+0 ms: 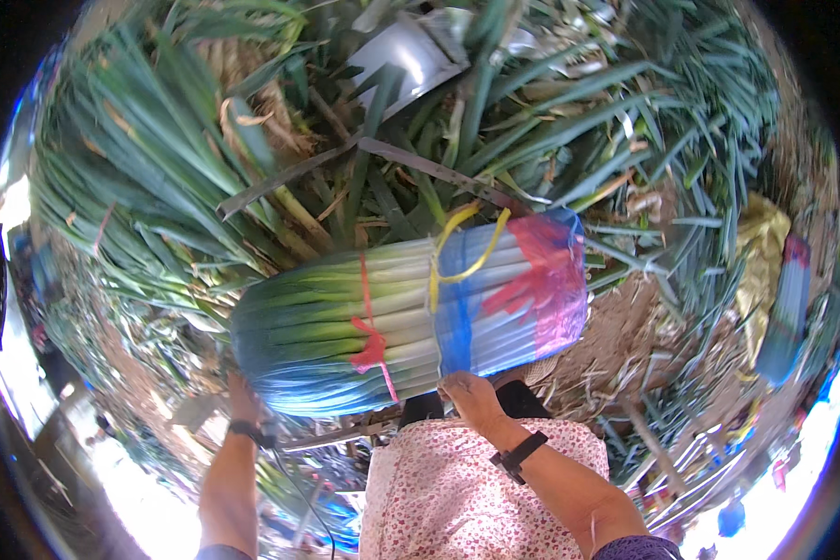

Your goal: The person packages bundles of leeks into blue mesh bags and ties them securely with yellow and red plastic straps by hand.

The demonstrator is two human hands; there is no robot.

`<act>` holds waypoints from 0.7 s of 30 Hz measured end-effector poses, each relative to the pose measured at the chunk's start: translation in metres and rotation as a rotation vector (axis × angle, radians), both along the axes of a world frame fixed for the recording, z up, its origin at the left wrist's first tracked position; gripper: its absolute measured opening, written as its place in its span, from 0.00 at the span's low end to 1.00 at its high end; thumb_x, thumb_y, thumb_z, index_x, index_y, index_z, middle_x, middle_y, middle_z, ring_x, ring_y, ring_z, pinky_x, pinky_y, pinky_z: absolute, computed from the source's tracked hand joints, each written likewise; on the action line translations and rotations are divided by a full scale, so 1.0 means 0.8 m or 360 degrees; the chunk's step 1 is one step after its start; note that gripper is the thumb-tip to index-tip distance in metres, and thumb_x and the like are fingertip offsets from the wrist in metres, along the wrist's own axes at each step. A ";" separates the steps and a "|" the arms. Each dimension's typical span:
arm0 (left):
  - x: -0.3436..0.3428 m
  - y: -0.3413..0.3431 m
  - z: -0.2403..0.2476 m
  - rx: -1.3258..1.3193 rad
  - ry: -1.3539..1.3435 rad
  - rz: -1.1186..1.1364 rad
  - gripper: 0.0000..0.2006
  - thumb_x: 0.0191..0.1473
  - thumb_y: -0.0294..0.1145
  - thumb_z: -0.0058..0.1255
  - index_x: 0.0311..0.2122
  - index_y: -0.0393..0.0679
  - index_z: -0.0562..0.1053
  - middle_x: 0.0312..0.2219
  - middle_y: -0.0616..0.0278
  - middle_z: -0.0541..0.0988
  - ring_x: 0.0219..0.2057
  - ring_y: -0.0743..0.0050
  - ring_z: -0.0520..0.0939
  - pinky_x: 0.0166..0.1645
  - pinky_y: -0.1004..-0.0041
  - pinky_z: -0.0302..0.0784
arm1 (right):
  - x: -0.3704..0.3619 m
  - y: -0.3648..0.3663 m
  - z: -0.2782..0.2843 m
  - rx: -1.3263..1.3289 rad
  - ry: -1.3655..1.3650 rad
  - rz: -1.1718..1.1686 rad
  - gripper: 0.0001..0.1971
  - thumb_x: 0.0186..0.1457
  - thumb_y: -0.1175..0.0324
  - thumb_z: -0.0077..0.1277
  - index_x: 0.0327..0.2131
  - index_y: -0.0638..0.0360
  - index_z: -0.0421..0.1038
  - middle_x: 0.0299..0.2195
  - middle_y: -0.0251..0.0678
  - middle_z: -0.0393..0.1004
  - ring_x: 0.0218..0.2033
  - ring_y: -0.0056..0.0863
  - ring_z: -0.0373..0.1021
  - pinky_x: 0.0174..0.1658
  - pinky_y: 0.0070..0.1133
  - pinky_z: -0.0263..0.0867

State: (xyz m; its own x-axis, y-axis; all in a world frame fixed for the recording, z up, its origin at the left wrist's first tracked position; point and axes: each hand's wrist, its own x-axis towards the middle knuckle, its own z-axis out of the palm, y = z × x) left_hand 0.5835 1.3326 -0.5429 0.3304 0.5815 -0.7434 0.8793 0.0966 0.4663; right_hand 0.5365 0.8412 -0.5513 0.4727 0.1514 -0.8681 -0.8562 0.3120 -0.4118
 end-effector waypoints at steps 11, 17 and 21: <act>0.037 -0.097 -0.046 -0.0669 -0.0310 0.0235 0.29 0.52 0.57 0.33 0.52 0.44 0.61 0.46 0.62 0.67 0.46 0.67 0.68 0.50 0.70 0.63 | 0.036 -0.034 -0.018 -0.0403 -0.0088 0.0590 0.14 0.52 0.60 0.43 0.28 0.63 0.69 0.24 0.32 0.70 0.27 0.19 0.66 0.31 0.17 0.62; 0.045 -0.134 0.016 -0.0384 -0.0311 0.0022 0.31 0.53 0.55 0.34 0.52 0.37 0.59 0.48 0.59 0.65 0.47 0.65 0.68 0.51 0.70 0.61 | 0.031 -0.063 0.016 -0.0426 -0.0032 0.0425 0.19 0.49 0.59 0.45 0.39 0.65 0.66 0.31 0.40 0.71 0.33 0.26 0.67 0.38 0.20 0.62; 0.053 -0.212 0.108 -0.0311 -0.0267 -0.0136 0.28 0.54 0.51 0.33 0.52 0.37 0.58 0.48 0.57 0.65 0.46 0.66 0.68 0.50 0.70 0.62 | 0.037 -0.104 0.033 -0.0510 -0.0217 0.0123 0.23 0.46 0.61 0.51 0.43 0.67 0.62 0.37 0.41 0.70 0.38 0.29 0.67 0.44 0.22 0.61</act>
